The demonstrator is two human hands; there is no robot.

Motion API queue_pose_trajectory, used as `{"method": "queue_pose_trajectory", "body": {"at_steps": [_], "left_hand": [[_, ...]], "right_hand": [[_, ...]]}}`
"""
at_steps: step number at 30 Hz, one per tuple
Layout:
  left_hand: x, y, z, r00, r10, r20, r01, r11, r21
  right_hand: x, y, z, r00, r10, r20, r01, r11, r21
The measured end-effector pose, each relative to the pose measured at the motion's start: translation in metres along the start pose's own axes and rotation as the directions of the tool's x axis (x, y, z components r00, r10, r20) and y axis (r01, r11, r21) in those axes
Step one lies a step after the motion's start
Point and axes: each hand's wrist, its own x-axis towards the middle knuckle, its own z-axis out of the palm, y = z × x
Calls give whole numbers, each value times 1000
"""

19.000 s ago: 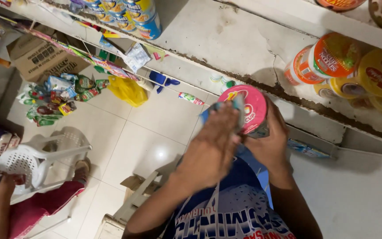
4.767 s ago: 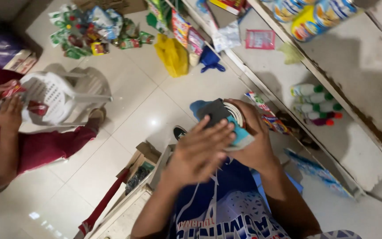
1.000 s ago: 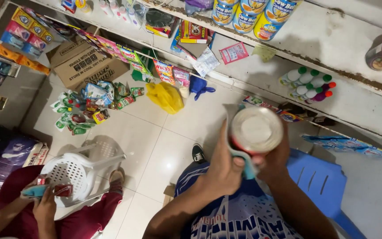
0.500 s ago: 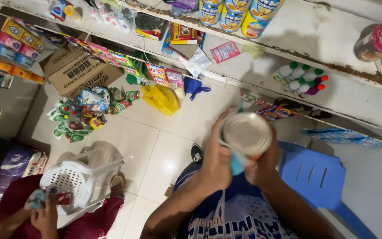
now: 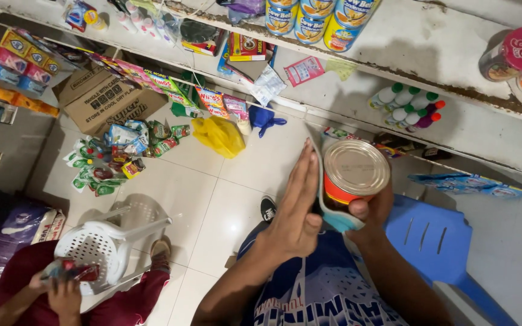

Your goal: Cleaning dust off of canned goods and instant noodle cups with a cloth and organizing them on grocery store shelves.

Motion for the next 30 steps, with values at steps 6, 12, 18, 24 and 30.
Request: {"method": "queue_pose_trajectory", "body": {"at_steps": [6,12,18,24,30], "left_hand": [[5,-6,-4,995,102,-3,-102,994,-41],[3,-10,0,997,57,-53,-58,998,-8],[15,15,7,950,-293,-104,217,865,-451],[15,46,10,904,-408,-131,315,839,-443],[-1,3,9,972,-208,-108,175,951,-253]], "right_hand": [[-13,4,-26,986,52,155,-70,991,112],[-18,4,-22,975,40,220,-50,998,43],[-17,0,9,988,-90,123,95,995,-36],[-21,22,-13,988,-131,82,135,990,-48],[0,3,-9,948,-307,87,318,924,-210]]}}
